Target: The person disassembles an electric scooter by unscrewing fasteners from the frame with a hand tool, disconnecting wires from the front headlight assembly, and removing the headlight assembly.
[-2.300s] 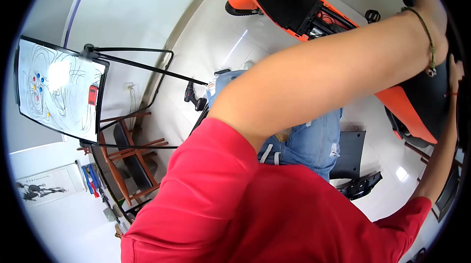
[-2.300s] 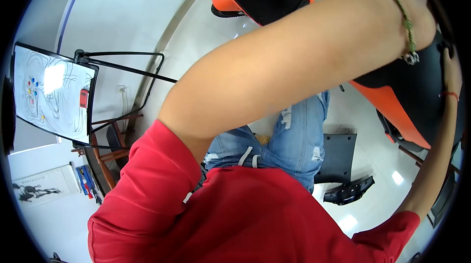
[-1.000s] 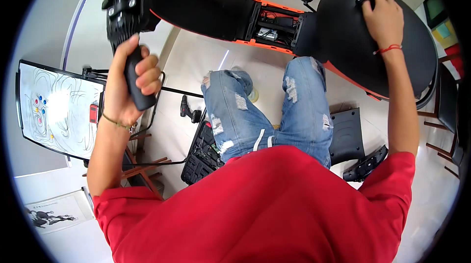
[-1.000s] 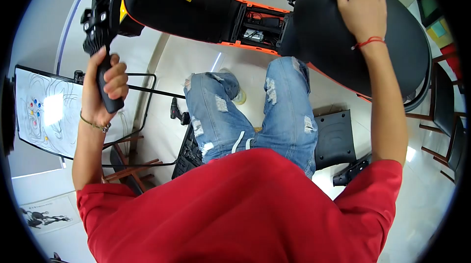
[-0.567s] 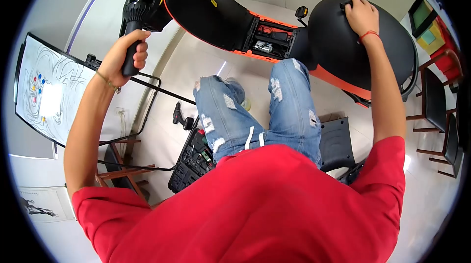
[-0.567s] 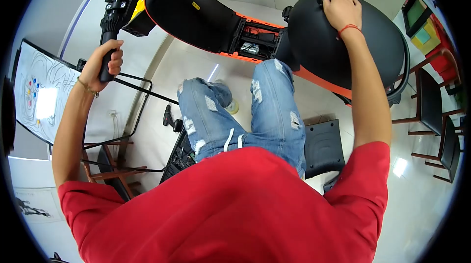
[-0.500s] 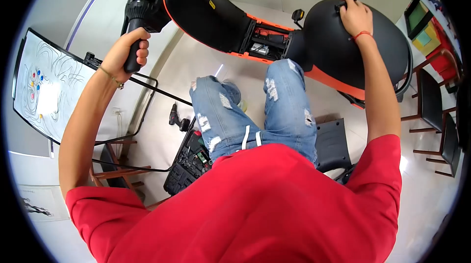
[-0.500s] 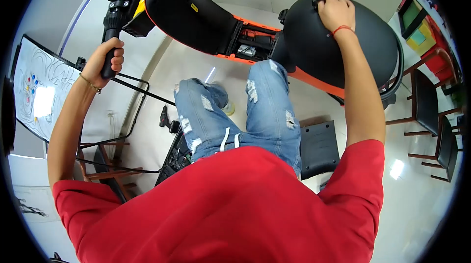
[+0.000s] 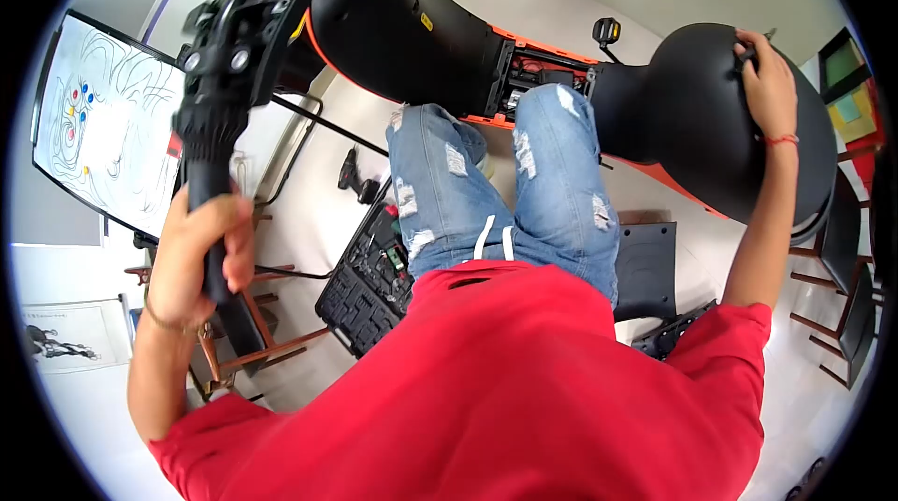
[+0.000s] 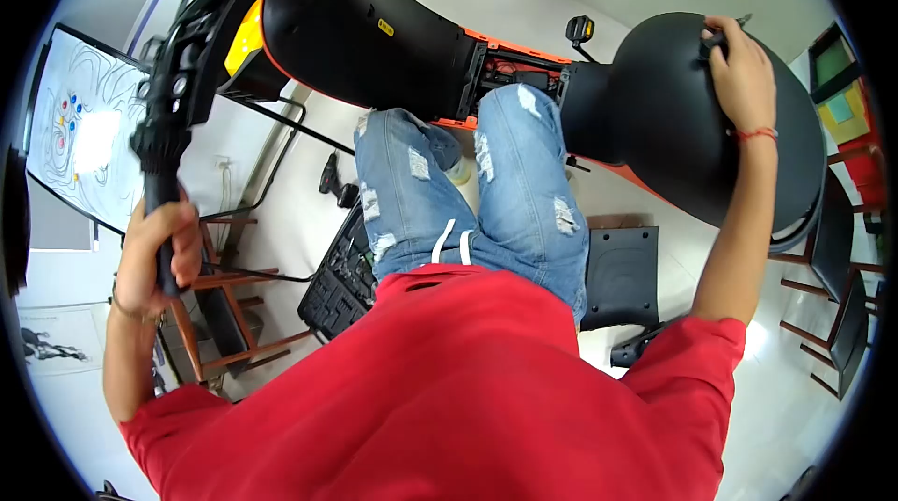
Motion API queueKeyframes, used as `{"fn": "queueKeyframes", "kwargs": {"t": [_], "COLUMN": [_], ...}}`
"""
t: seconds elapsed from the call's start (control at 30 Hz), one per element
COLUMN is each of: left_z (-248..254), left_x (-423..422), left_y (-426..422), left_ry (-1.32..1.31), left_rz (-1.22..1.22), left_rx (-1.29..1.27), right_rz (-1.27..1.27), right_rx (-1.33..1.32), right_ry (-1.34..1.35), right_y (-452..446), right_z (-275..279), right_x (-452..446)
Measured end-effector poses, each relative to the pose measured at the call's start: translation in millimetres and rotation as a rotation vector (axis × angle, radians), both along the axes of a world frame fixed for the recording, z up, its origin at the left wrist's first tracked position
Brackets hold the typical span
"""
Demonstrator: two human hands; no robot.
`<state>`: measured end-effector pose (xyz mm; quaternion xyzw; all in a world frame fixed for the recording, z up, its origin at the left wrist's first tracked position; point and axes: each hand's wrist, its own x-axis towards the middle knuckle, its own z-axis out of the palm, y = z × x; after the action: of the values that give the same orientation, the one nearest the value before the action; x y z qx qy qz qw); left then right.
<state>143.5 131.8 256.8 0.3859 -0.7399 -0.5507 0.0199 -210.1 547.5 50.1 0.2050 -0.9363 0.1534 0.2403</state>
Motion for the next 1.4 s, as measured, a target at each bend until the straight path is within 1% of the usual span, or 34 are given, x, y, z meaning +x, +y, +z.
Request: {"fn": "queueKeyframes", "kwargs": {"t": [0.03, 0.17, 0.23, 0.3, 0.33, 0.4, 0.43, 0.47, 0.5, 0.53, 0.57, 0.63, 0.7, 0.77, 0.8, 0.83, 0.9, 0.97, 1.0, 1.03, 1.07, 1.1, 1.13, 1.17, 1.2, 1.23, 1.3, 1.33, 1.37, 1.4], "left_z": [-3.8, 13.0, 3.9, 4.8, 18.8, 17.1, 10.3, 10.7, 7.5, 6.5, 3.8, -3.7, -9.8, -17.6, -24.5, -33.9, -59.7, -96.2, -119.1, -144.8, -177.6, -188.9, -202.2, -220.2, -241.2, -253.5, -282.4, -299.6, -314.7, -328.3], "left_x": [8.2, 11.7, 14.0, 16.3, -1.9, 6.4, 11.1, 28.3, 39.8, 38.0, 45.5, 54.9, 67.9, 75.3, 78.5, 83.5, 91.3, 92.4, 83.4, 60.8, 38.4, -11.1, -59.8, -87.4, -114.2, -150.3, -213.3, -244.9, -277.3, -310.5], "left_y": [-3.0, -2.4, -4.9, 5.5, 14.7, 14.4, 11.7, 5.0, -2.9, -7.9, -10.9, -16.7, -21.4, -31.3, -35.7, -40.8, -53.5, -59.4, -55.5, -49.3, -36.2, -29.5, -30.5, -38.8, -48.4, -50.2, -45.2, -49.1, -46.5, -40.5], "left_ry": [-0.005, -0.077, 0.002, 0.007, 0.008, 0.029, 0.058, 0.085, 0.106, 0.099, 0.097, 0.074, 0.066, 0.077, 0.084, 0.098, 0.145, 0.17, 0.124, 0.032, -0.175, -0.183, -0.237, -0.365, -0.37, -0.394, -0.385, -0.292, -0.269, -0.14], "left_rz": [0.019, 0.028, 0.049, 0.132, 0.116, 0.122, 0.075, 0.068, 0.01, 0.016, 0.051, 0.141, 0.257, 0.395, 0.479, 0.571, 0.748, 0.849, 0.851, 0.807, 0.718, 0.492, 0.174, 0.0, -0.152, -0.199, -0.175, -0.219, -0.181, -0.128], "left_rx": [-0.007, 0.025, 0.06, 0.074, 0.079, 0.079, 0.043, 0.056, 0.054, 0.044, 0.044, 0.05, 0.066, 0.084, 0.098, 0.119, 0.18, 0.271, 0.307, 0.331, 0.199, 0.441, 0.513, 0.491, 0.481, 0.438, 0.332, 0.344, 0.326, 0.352], "right_rz": [0.009, 0.038, -0.1, 0.0, 0.143, 0.5, 0.535, 0.586, 0.615, 0.563, 0.488, 0.339, 0.27, 0.23, 0.219, 0.206, 0.258, 0.208, 0.183, 0.171, 0.139, 0.117, 0.094, 0.125, 0.075, 0.024, 0.029, 0.033, 0.052, 0.077], "right_rx": [-0.025, -0.075, -0.208, -0.791, -0.979, -1.181, -1.083, -1.235, -1.392, -1.357, -1.316, -1.098, -0.941, -0.902, -0.976, -0.985, -0.937, -0.946, -0.925, -0.94, -0.949, -0.949, -1.083, -1.14, -1.161, -1.181, -1.127, -1.093, -1.067, -1.106], "right_ry": [0.0, -0.004, 0.024, -0.014, -0.132, -0.247, -0.419, -0.51, -0.633, -0.86, -1.012, -0.78, -0.706, -0.516, -0.523, -0.573, -0.935, -0.963, -0.991, -0.998, -0.921, -0.856, -0.96, -1.051, -1.089, -1.126, -1.111, -1.084, -1.1, -1.065], "right_y": [1.2, -11.4, -36.7, -104.5, -124.9, -181.8, -203.7, -234.4, -263.1, -281.4, -295.2, -341.5, -371.7, -409.4, -429.8, -452.8, -466.5, -483.8, -494.0, -503.3, -511.7, -520.7, -526.8, -518.4, -514.8, -514.8, -512.3, -511.3, -513.3, -510.6], "right_z": [-9.0, -1.3, -10.5, -12.3, -15.9, -36.5, -48.4, -53.3, -64.8, -75.8, -72.4, -109.1, -120.8, -140.4, -151.2, -170.7, -178.6, -203.1, -220.0, -239.8, -261.0, -282.5, -301.6, -308.1, -317.8, -325.3, -334.1, -339.7, -345.8, -343.0], "right_x": [-0.6, 6.8, 17.4, 47.8, 34.5, 37.3, 33.8, 34.8, 24.4, 5.6, -12.2, -62.1, -116.9, -165.5, -187.5, -211.7, -243.9, -261.5, -268.2, -277.2, -284.5, -286.9, -290.9, -290.4, -287.6, -285.4, -287.7, -291.2, -292.8, -294.6]}}
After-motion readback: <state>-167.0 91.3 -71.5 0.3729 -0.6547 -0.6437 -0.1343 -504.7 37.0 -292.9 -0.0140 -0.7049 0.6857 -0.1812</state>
